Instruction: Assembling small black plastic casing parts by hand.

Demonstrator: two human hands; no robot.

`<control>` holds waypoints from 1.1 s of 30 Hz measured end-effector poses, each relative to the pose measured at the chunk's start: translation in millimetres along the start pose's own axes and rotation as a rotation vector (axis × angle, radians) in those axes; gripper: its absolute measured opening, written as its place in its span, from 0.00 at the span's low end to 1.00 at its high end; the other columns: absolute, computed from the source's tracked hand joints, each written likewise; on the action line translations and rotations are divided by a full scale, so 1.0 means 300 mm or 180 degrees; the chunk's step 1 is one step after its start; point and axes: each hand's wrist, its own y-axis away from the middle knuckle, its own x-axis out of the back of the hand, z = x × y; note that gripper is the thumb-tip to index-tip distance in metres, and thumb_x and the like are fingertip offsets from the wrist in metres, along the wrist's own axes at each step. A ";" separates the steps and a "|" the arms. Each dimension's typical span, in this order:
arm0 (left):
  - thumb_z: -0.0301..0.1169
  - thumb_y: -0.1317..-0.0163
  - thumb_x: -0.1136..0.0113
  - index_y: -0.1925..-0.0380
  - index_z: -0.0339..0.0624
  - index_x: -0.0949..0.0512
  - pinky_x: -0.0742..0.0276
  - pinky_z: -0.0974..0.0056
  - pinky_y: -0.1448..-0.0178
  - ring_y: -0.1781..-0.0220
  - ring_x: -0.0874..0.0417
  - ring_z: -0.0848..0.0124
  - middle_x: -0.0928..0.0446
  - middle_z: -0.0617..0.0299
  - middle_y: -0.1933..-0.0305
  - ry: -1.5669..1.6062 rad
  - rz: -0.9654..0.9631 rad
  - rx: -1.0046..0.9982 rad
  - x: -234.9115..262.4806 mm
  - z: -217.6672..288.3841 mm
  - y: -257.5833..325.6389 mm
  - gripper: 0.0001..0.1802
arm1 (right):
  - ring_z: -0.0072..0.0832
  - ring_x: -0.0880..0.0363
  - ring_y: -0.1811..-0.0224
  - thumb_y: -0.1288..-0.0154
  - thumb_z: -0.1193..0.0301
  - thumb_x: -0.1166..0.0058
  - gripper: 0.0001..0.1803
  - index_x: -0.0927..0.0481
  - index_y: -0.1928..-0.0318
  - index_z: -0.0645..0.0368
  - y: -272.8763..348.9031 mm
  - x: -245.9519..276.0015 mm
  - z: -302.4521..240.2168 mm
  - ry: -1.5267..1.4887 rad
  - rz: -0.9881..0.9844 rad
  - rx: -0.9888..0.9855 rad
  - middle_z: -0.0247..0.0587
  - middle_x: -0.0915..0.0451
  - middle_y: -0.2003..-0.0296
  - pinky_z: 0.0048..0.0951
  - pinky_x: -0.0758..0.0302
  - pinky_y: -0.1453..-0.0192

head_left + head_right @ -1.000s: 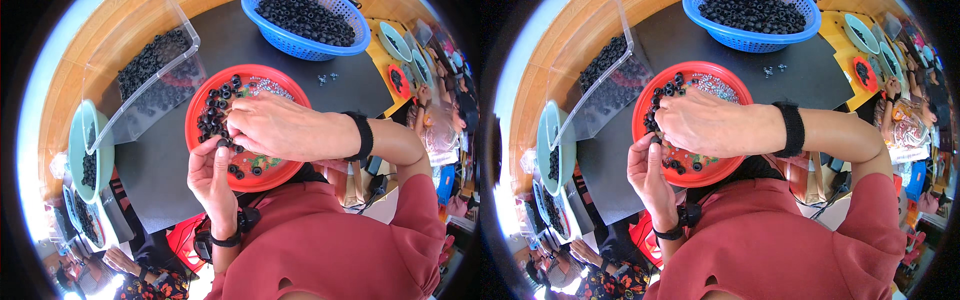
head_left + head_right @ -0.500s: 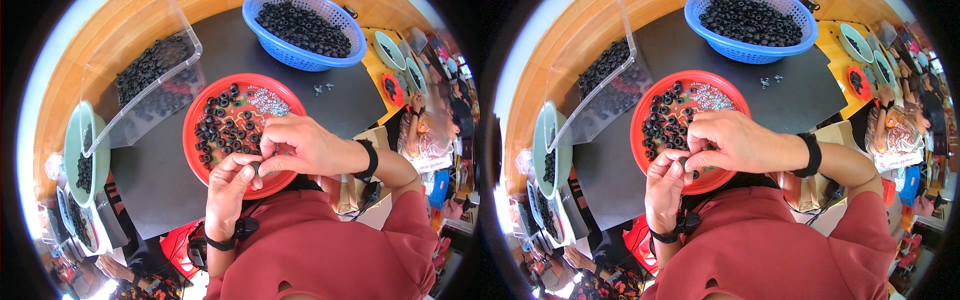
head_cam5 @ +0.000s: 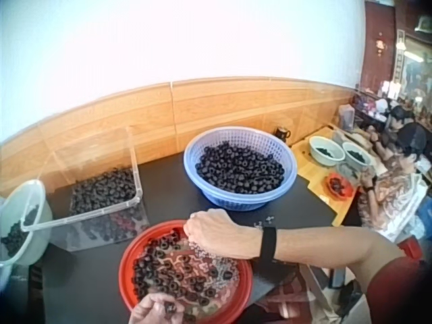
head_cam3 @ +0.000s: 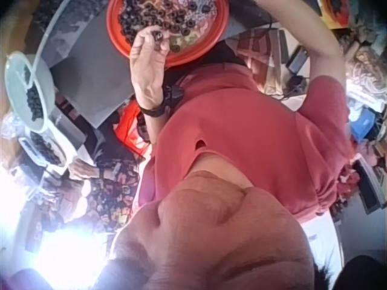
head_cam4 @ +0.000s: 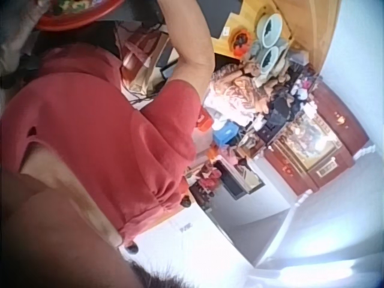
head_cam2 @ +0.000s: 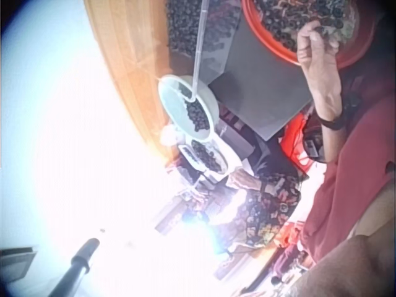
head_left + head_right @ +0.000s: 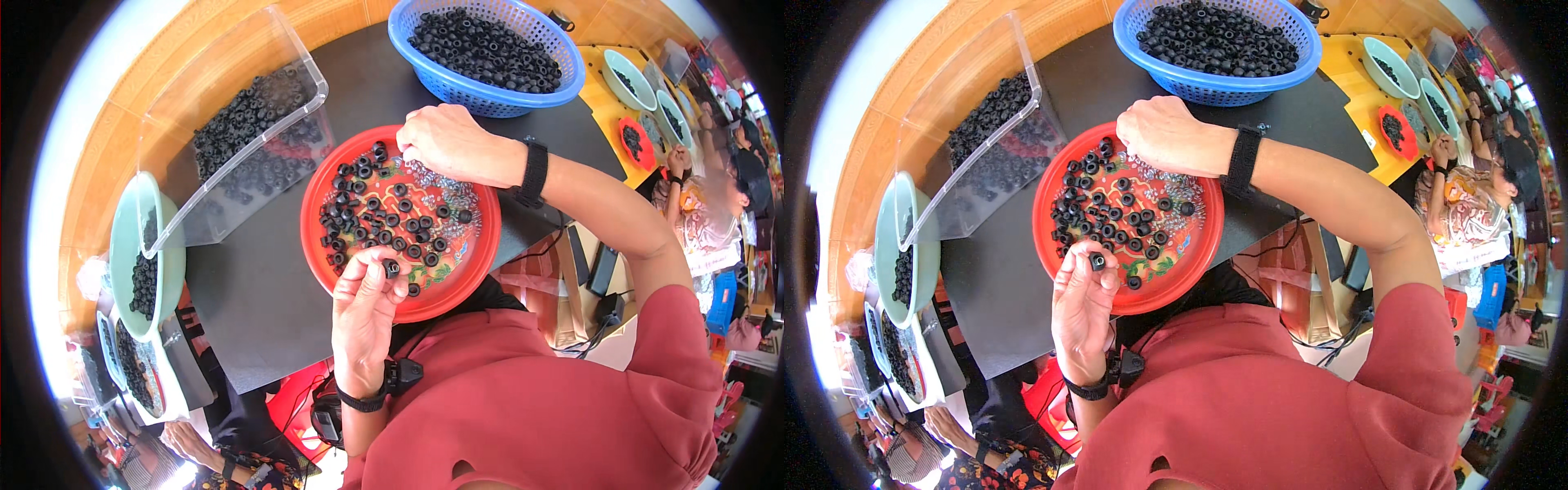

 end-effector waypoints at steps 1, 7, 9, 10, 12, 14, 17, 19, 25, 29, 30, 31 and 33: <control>0.30 0.31 0.46 0.55 0.37 0.23 0.26 0.70 0.56 0.64 0.24 0.72 0.20 0.56 0.61 -0.0005 -0.0011 -0.0002 0.004 0.000 -0.002 0.10 | 0.45 0.21 0.68 0.41 0.70 0.47 0.08 0.22 0.73 0.59 -0.004 -0.012 0.007 0.0006 0.0010 -0.0003 0.44 0.22 0.73 0.43 0.26 0.63; 0.31 0.31 0.46 0.54 0.38 0.23 0.26 0.70 0.57 0.62 0.22 0.72 0.21 0.57 0.57 -0.0015 -0.0092 -0.0046 0.003 0.011 -0.011 0.10 | 0.46 0.22 0.68 0.44 0.70 0.42 0.08 0.23 0.73 0.63 -0.004 -0.014 0.006 0.0087 -0.0133 0.0257 0.46 0.23 0.73 0.44 0.25 0.64; 0.30 0.30 0.47 0.51 0.37 0.24 0.25 0.71 0.57 0.60 0.21 0.73 0.22 0.61 0.53 -0.0121 0.0062 -0.0215 -0.007 0.017 -0.015 0.12 | 0.45 0.22 0.69 0.45 0.71 0.41 0.08 0.24 0.70 0.62 0.009 0.025 -0.040 -0.0213 0.0199 0.0318 0.46 0.24 0.71 0.43 0.25 0.64; 0.30 0.30 0.47 0.51 0.37 0.24 0.25 0.71 0.57 0.60 0.21 0.73 0.22 0.61 0.53 -0.0120 0.0091 -0.0247 -0.010 0.023 -0.020 0.12 | 0.45 0.22 0.69 0.45 0.71 0.41 0.08 0.24 0.70 0.62 0.023 0.044 -0.069 -0.0227 0.0191 0.0357 0.46 0.24 0.71 0.43 0.25 0.64; 0.30 0.30 0.48 0.48 0.36 0.25 0.25 0.72 0.56 0.59 0.20 0.74 0.22 0.63 0.49 -0.0237 0.0337 -0.0145 -0.017 0.031 -0.037 0.13 | 0.44 0.23 0.69 0.45 0.71 0.40 0.10 0.25 0.65 0.61 0.070 0.077 -0.131 -0.0702 0.0439 0.0708 0.45 0.25 0.69 0.42 0.26 0.65; 0.30 0.29 0.48 0.48 0.36 0.25 0.24 0.72 0.56 0.57 0.19 0.76 0.22 0.62 0.50 -0.0261 0.0417 -0.0178 -0.029 0.035 -0.048 0.14 | 0.37 0.25 0.70 0.48 0.72 0.39 0.12 0.25 0.63 0.59 0.096 0.083 -0.174 -0.0303 0.0952 0.1391 0.39 0.26 0.69 0.36 0.28 0.65; 0.31 0.30 0.47 0.51 0.36 0.23 0.23 0.71 0.56 0.63 0.20 0.76 0.19 0.61 0.59 -0.0246 0.0208 -0.0057 -0.024 0.037 -0.058 0.13 | 0.31 0.26 0.72 0.50 0.73 0.40 0.13 0.23 0.62 0.61 0.133 0.103 -0.219 0.0294 0.1006 0.1698 0.37 0.29 0.72 0.30 0.30 0.64; 0.31 0.30 0.46 0.53 0.36 0.22 0.23 0.71 0.56 0.64 0.20 0.76 0.19 0.62 0.60 -0.0167 0.0207 -0.0076 -0.021 0.033 -0.056 0.12 | 0.26 0.27 0.73 0.51 0.72 0.42 0.14 0.22 0.61 0.64 0.143 0.123 -0.233 0.0886 0.1054 0.2084 0.35 0.29 0.72 0.28 0.31 0.63; 0.29 0.33 0.43 0.59 0.39 0.20 0.23 0.72 0.56 0.63 0.20 0.76 0.19 0.64 0.62 0.0265 0.0247 0.0038 -0.019 0.015 -0.058 0.07 | 0.26 0.24 0.69 0.47 0.71 0.43 0.14 0.20 0.59 0.63 0.162 0.115 -0.235 0.0714 0.1215 0.2176 0.35 0.25 0.69 0.32 0.30 0.58; 0.28 0.34 0.42 0.59 0.40 0.20 0.23 0.72 0.54 0.61 0.20 0.77 0.20 0.66 0.60 0.0175 0.0241 0.0060 -0.022 0.018 -0.053 0.06 | 0.29 0.23 0.62 0.40 0.67 0.40 0.13 0.20 0.56 0.58 0.158 0.134 -0.236 -0.0489 0.0543 0.1317 0.34 0.22 0.67 0.32 0.30 0.53; 0.28 0.34 0.42 0.59 0.40 0.20 0.23 0.72 0.54 0.61 0.20 0.77 0.20 0.66 0.60 0.0171 0.0246 0.0065 -0.020 0.019 -0.050 0.06 | 0.29 0.23 0.62 0.40 0.67 0.40 0.13 0.20 0.56 0.58 0.157 0.140 -0.239 -0.0497 0.0545 0.1313 0.34 0.22 0.67 0.32 0.30 0.53; 0.27 0.34 0.42 0.59 0.40 0.20 0.23 0.72 0.53 0.61 0.20 0.77 0.20 0.65 0.60 0.0106 0.0242 0.0015 -0.017 0.018 -0.046 0.06 | 0.30 0.22 0.63 0.40 0.68 0.39 0.13 0.20 0.57 0.59 0.156 0.144 -0.239 -0.0708 0.0380 0.1246 0.35 0.22 0.67 0.32 0.30 0.54; 0.27 0.34 0.42 0.59 0.40 0.20 0.23 0.71 0.53 0.61 0.20 0.77 0.20 0.65 0.60 0.0043 0.0228 -0.0031 -0.018 0.019 -0.041 0.06 | 0.31 0.22 0.63 0.41 0.68 0.39 0.12 0.19 0.57 0.59 0.151 0.148 -0.236 -0.0911 0.0217 0.1173 0.36 0.21 0.67 0.33 0.29 0.54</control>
